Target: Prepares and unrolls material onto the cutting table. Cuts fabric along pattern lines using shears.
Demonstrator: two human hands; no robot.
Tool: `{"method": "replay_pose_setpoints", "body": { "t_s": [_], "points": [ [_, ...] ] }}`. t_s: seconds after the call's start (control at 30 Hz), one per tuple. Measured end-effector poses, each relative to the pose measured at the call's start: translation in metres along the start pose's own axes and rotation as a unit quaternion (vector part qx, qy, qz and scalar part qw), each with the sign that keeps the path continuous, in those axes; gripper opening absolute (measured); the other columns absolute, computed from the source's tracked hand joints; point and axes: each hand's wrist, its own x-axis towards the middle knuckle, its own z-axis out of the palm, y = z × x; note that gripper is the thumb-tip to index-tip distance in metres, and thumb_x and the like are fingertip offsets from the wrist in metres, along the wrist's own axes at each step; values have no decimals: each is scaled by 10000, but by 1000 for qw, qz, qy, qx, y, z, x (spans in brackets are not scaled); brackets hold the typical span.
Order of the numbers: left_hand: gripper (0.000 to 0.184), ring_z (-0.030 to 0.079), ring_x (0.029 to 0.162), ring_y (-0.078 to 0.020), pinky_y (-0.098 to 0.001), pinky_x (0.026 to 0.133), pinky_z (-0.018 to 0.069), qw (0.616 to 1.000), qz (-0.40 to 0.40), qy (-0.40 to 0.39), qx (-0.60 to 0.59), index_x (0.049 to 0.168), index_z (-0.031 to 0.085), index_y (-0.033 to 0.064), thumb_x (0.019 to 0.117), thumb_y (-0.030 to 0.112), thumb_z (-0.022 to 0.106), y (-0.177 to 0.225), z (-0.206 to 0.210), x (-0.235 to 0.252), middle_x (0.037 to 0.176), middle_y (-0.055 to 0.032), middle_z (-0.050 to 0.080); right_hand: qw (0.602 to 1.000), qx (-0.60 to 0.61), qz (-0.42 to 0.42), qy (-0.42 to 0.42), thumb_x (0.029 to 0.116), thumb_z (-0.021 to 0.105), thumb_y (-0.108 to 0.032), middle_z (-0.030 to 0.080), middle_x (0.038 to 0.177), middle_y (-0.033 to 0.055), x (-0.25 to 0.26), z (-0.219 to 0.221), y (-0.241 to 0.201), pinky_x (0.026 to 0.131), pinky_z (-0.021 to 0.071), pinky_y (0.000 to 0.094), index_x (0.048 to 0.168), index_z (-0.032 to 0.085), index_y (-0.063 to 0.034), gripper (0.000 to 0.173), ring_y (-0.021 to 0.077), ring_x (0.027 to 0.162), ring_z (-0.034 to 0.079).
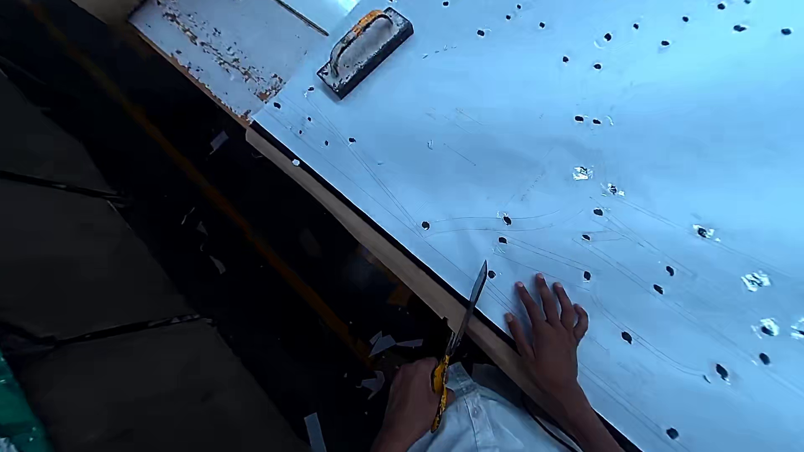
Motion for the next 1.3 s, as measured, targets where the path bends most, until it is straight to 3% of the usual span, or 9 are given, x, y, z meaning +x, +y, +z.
{"method": "replay_pose_setpoints", "body": {
  "t_s": [0.4,0.5,0.63,1.0,1.3],
  "points": [
    [237,681,862,-222,-433,815,543,999,21,12,-28,1022,726,64,877,250,716,-7,0,3,917,-83,714,1000,6,-3,3,1007,414,-597,419,1615,48,0,-1,0,1171,152,691,1472,570,-298,575,370,1520,294],
    [254,680,862,-224,-444,818,546,999,17,8,-33,1053,737,80,873,259,715,-9,-1,3,925,-78,714,1000,4,-2,5,1001,428,-599,419,1616,35,-1,0,1,1173,156,683,1471,571,-305,572,355,1520,300],
    [315,676,945,-273,-481,873,534,1000,7,-12,2,1147,722,83,910,288,701,-3,-9,0,997,-117,710,1000,3,-2,8,1001,421,-600,426,1612,32,-2,1,1,1171,168,677,1470,573,-305,575,358,1515,310],
    [306,675,1015,-295,-507,920,522,996,8,-26,90,1158,717,89,918,279,711,-1,-46,4,1045,-123,715,1000,-3,2,6,1002,411,-616,431,1609,31,-1,1,0,1165,174,688,1466,576,-317,576,358,1516,312],
    [272,675,996,-306,-508,904,520,991,2,-34,131,1107,710,68,918,264,700,6,-53,4,1008,-131,710,1000,1,5,12,994,435,-611,423,1614,8,-1,0,0,1165,181,662,1463,574,-342,558,338,1520,300]
  ]
}}
